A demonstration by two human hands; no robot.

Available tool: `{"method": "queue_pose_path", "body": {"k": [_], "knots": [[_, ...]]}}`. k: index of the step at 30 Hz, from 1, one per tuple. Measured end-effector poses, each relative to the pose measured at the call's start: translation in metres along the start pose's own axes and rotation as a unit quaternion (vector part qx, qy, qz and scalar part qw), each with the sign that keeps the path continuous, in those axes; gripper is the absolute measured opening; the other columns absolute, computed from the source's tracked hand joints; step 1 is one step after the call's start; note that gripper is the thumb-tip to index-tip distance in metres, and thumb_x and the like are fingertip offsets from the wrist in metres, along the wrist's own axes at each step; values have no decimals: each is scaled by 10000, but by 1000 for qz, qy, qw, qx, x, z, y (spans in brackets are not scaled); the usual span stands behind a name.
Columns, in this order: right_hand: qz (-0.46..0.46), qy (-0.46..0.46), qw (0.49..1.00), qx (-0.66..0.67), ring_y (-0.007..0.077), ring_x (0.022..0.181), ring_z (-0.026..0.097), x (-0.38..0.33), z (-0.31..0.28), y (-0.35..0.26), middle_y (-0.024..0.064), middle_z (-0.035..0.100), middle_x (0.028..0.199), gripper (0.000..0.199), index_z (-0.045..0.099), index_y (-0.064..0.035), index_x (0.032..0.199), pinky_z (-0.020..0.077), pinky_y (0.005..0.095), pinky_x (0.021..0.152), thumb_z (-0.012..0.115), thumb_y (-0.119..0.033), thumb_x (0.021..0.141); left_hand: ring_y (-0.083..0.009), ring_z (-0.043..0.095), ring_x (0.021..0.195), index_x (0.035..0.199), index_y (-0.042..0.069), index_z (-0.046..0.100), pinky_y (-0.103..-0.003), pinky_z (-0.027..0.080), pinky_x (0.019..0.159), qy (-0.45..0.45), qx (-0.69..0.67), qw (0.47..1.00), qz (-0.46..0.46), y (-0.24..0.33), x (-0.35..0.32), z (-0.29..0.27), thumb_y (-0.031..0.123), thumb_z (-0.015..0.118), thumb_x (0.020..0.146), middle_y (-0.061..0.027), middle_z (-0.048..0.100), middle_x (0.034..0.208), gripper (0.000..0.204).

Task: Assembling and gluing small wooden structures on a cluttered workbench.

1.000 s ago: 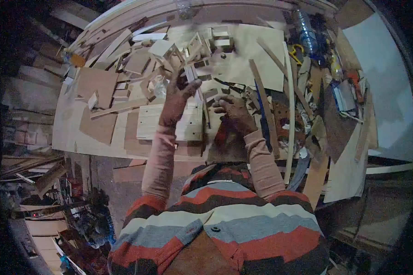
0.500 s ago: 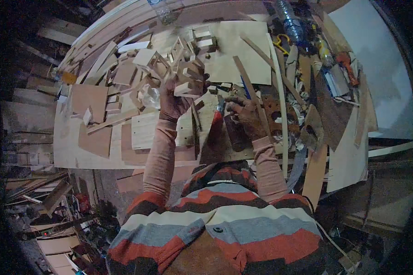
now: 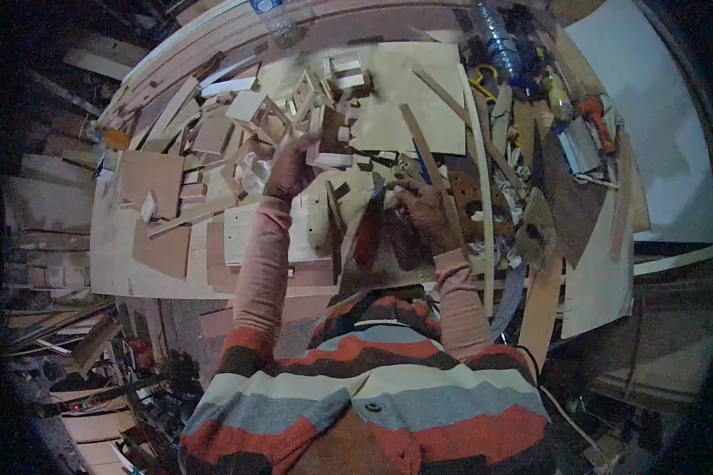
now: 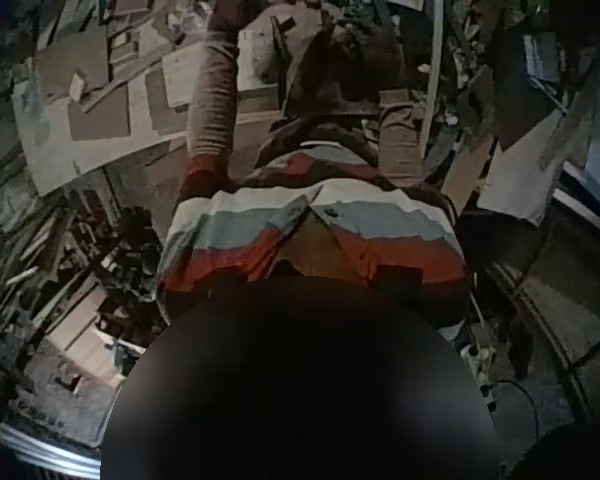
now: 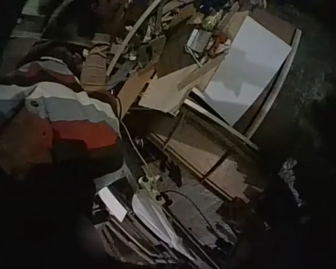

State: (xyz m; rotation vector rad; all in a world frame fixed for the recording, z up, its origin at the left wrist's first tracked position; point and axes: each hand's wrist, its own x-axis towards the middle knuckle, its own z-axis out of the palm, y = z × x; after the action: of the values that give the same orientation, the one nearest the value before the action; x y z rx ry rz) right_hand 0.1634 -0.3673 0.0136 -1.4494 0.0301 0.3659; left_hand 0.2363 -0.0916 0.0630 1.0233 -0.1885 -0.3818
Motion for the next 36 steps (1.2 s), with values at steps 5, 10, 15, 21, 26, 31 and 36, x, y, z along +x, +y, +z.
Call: {"method": "queue_pose_path", "body": {"k": [5,10,15,21,26,31,36], "knots": [[4,37,999,-18,49,694,567,-10,3,-1,-32,623,790,272,657,-11,1150,451,201,626,622,-210,968,-283,625,1115,1421,-23,426,-377,543,915,-10,431,899,71,23,47,-30,286,701,881,-190,590,1281,680],[32,68,997,-31,43,704,551,-24,7,-9,-48,623,812,231,695,-43,1105,446,201,642,625,-210,961,-461,553,1176,1486,56,316,-566,520,953,-119,115,977,-132,22,80,-62,331,739,854,-194,460,1436,810],[16,79,997,-4,42,688,532,-35,12,-8,-46,637,831,220,705,-54,1094,433,201,634,623,-208,961,-351,543,1215,1332,198,580,-464,436,1035,-160,575,787,-154,18,102,-75,562,732,766,-62,561,1354,690],[24,74,997,-27,39,695,536,-33,8,0,-42,633,822,229,695,-55,1108,430,195,630,627,-212,955,-342,596,1158,1299,106,604,-463,461,998,-138,780,595,-138,21,111,-69,419,734,798,-157,641,1234,606],[11,75,997,-18,38,693,540,-37,7,1,-34,627,826,246,686,-51,1124,428,196,609,615,-222,962,-369,553,1208,1337,146,590,-432,364,1115,-144,815,540,-154,21,111,-60,370,692,849,-151,589,1320,546],[56,83,994,-47,43,696,539,-32,6,5,-36,621,831,249,678,-60,1134,431,197,612,611,-225,960,-369,558,1203,1341,141,585,-433,379,1103,-144,808,552,-149,22,110,-61,359,687,853,-156,591,1317,544],[70,67,995,19,44,693,532,-32,9,3,-42,622,833,247,673,-58,1145,429,195,612,620,-213,960,-369,563,1198,1345,135,580,-434,394,1092,-140,801,566,-135,22,110,-66,348,682,857,-162,594,1314,542]]}}
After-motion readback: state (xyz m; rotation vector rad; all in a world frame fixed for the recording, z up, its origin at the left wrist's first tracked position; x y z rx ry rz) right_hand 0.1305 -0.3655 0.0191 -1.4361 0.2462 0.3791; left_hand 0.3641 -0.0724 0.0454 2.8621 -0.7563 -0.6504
